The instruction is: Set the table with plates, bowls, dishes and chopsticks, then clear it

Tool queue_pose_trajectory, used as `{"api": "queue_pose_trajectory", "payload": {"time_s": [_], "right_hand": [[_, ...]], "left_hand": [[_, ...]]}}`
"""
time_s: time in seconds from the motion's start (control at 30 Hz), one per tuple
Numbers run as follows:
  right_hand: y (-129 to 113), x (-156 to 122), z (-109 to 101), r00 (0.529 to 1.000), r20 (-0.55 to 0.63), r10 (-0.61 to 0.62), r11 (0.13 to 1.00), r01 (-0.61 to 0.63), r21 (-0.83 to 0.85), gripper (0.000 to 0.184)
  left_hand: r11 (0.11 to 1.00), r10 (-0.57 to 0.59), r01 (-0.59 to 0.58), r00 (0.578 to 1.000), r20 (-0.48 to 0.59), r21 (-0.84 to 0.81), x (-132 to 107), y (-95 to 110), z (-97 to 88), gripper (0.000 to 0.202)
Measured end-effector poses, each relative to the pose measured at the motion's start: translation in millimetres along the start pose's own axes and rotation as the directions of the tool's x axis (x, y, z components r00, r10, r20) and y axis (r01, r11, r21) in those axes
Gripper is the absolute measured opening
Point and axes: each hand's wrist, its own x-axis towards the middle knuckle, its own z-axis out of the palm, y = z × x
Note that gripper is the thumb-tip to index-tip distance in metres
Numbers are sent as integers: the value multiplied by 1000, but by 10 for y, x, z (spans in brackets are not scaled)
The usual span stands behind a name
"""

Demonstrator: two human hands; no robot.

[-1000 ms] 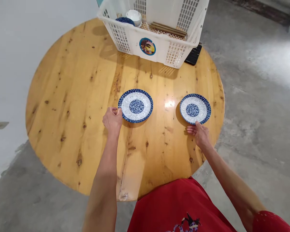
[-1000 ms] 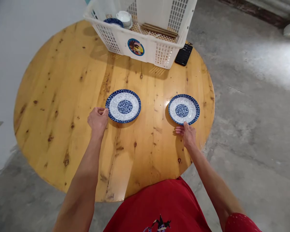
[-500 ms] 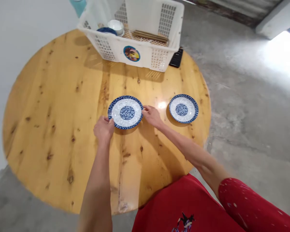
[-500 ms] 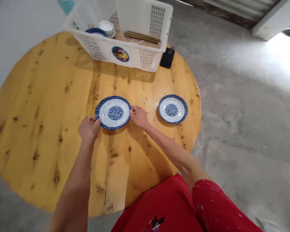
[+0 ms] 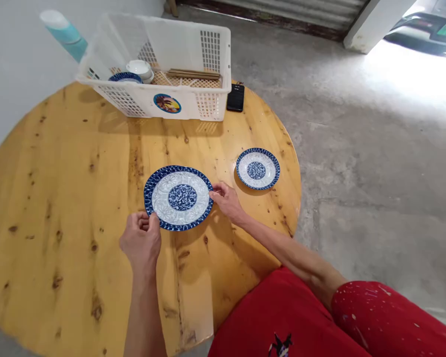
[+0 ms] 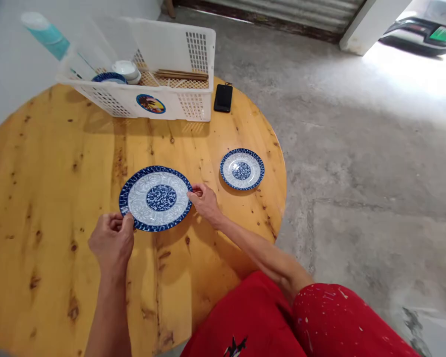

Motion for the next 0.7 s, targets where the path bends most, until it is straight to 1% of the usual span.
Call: {"api": "queue_pose_trajectory", "payload": {"time_s": [0.1, 0.2, 0.3, 0.4, 0.47, 0.53, 0.6, 0.7], "right_hand": [[66, -366, -308, 999, 16, 35, 998, -34, -53, 24], [212, -783, -575, 1000, 19, 3, 982, 0, -188, 20], [387, -1178, -732, 1000, 19, 15, 961, -9, -275, 16], [544, -1469, -788, 999, 22, 41, 958, -33, -286, 18], [626, -1580, -779, 998, 36, 52, 956, -40, -290, 20], [685, -1626, -742, 997, 51, 62, 953, -44, -300, 22], [715, -1624, -691, 995, 78, 65, 951, -38, -308, 22], [706, -1573, -624, 993, 105, 47, 946, -10, -324, 22]], "left_hand": [[999, 29, -29, 999, 40, 16, -413, 14, 14, 19], [999, -22, 17, 990, 138, 33, -838, -89, 73, 20], [995, -101, 101, 970, 220, 12, -1219, -283, 149, 23], [983, -171, 181, 947, 270, -11, -1524, -478, 186, 25], [977, -202, 211, 937, 283, -2, -1662, -578, 175, 24], [973, -225, 230, 935, 274, 16, -1740, -653, 149, 23], [972, -234, 234, 940, 249, 30, -1763, -710, 126, 23], [979, -206, 199, 953, 222, 55, -1734, -773, 125, 23]]}}
